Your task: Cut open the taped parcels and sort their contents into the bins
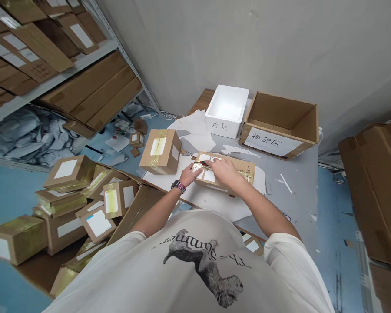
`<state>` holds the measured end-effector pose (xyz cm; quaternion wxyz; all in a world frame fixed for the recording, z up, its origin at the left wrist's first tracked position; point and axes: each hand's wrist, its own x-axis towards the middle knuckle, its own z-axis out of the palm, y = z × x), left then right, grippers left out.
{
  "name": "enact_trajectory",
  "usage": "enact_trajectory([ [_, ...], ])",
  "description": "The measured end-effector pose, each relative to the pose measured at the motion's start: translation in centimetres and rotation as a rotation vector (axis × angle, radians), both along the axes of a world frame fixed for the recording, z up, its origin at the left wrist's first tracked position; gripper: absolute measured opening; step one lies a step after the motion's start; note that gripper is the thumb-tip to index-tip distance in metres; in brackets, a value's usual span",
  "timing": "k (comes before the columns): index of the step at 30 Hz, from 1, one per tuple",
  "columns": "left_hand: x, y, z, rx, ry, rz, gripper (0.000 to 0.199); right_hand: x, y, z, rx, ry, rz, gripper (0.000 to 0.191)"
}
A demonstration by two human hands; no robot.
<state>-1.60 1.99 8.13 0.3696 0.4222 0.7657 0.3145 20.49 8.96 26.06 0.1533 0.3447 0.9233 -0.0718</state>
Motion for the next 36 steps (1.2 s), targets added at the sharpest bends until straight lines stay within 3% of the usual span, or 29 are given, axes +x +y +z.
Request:
enact_trajectory([
  [9,0.0,-0.4,0.0,-0.031,-0.001,-0.002,0.066,0.7,0.0,0.6,0.046,-0.021,0.086,0.060],
  [13,0.0,-0.2,-0.1,-0.036,0.014,0.001,0.069,2.1,0.4,0.1,0.062,-0.044,0.089,0.071],
  [17,-0.2,-0.2,-0.2,-0.011,0.031,-0.011,0.065,2.9,0.3,-0.2,0.044,-0.061,0.088,0.063],
  [20,-0.3,-0.1,0.0,-0.015,0.038,-0.027,0.066,3.5,0.1,-0.4,0.031,-0.066,0.067,0.068],
  [27,-0.3,-0.2,0.7,-0.058,0.078,-0.054,0.065,4.9,-0.3,0.3,0.021,-0.116,0.062,0.067],
  [32,-0.2,0.1,1.4,-0.105,0.107,-0.049,0.061,8.5,-0.4,0.7,0.049,-0.243,0.009,0.058],
  [36,0.2,0.3,1.5,-0.106,0.120,-0.065,0.062,13.0,-1.0,0.5,0.077,-0.270,-0.035,0.067],
])
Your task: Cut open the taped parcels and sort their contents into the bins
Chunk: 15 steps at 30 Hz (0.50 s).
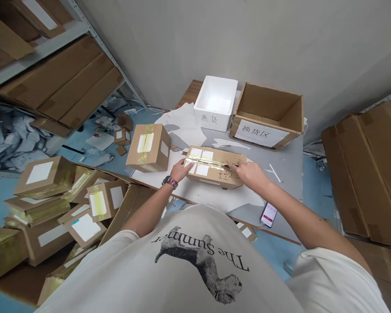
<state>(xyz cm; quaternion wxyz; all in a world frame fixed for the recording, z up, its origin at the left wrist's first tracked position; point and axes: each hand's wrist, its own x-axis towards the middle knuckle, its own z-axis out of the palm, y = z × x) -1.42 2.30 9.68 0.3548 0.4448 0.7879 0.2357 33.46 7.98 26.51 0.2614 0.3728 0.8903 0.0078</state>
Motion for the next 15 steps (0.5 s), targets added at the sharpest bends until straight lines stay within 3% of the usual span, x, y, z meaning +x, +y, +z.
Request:
enact_trajectory([
  [3,0.7,0.1,0.1,-0.010,0.029,-0.026,0.063,2.2,-0.7,-0.3,0.004,0.004,-0.026,0.073],
  [11,1.7,0.6,0.8,-0.042,0.139,-0.083,0.060,4.8,-2.1,0.1,0.036,0.015,-0.066,0.082],
  [15,1.8,0.6,0.9,-0.037,0.140,-0.079,0.060,7.9,-3.3,0.5,0.080,-0.030,-0.116,0.082],
])
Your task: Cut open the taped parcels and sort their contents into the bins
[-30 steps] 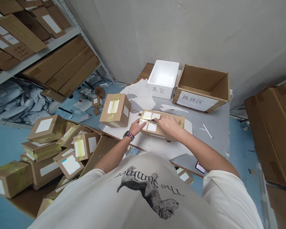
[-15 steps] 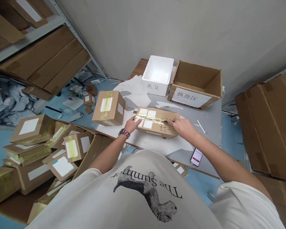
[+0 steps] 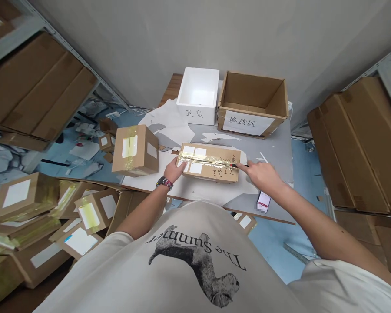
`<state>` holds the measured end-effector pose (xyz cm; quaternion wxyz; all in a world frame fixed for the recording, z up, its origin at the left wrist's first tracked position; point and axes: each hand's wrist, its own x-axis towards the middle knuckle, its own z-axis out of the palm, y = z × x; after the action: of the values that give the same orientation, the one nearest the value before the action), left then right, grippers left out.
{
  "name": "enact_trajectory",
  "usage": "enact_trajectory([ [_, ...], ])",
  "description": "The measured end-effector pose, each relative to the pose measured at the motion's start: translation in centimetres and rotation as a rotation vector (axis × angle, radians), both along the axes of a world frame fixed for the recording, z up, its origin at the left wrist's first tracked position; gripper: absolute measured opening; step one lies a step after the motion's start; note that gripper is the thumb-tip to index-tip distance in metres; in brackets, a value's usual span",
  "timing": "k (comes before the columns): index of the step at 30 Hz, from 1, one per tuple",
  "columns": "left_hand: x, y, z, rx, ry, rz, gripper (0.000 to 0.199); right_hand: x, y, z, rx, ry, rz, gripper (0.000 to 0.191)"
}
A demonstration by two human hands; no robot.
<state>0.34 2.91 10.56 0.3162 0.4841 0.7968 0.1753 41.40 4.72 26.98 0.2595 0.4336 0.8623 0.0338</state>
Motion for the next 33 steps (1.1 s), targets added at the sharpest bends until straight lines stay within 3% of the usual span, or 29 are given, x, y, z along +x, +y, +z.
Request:
enact_trajectory([
  [4,0.0,0.1,0.1,0.000,-0.022,0.007,0.059,2.8,-1.0,-0.1,0.024,0.000,-0.057,0.083],
  [10,-0.5,0.0,-0.1,0.007,-0.037,-0.006,0.061,4.2,-1.3,-0.4,0.036,-0.003,-0.067,0.090],
  [15,-0.9,0.4,-0.7,0.030,-0.039,-0.001,0.062,7.5,-1.5,-0.3,0.056,-0.013,-0.087,0.081],
  [19,-1.2,0.9,-1.3,0.086,-0.090,0.010,0.060,11.1,-3.1,-0.1,0.031,-0.080,-0.186,0.077],
  [24,-0.7,1.0,-1.1,0.097,-0.087,-0.029,0.058,11.9,-5.9,-0.1,0.239,0.096,-0.405,0.079],
  [26,-0.3,0.7,-0.4,0.157,-0.023,-0.060,0.060,11.2,-6.6,-1.0,0.266,0.263,-0.466,0.071],
  [29,1.1,0.2,0.9,0.373,0.167,-0.134,0.071,9.8,-6.8,-3.9,0.236,0.616,-0.532,0.063],
  [31,2.7,0.0,1.7,0.473,0.232,-0.293,0.070,8.4,-6.2,-6.6,0.198,0.881,-0.617,0.062],
  [33,4.8,0.1,2.2,0.485,0.208,-0.553,0.060,6.5,-4.9,-9.4,0.144,1.159,-0.750,0.066],
])
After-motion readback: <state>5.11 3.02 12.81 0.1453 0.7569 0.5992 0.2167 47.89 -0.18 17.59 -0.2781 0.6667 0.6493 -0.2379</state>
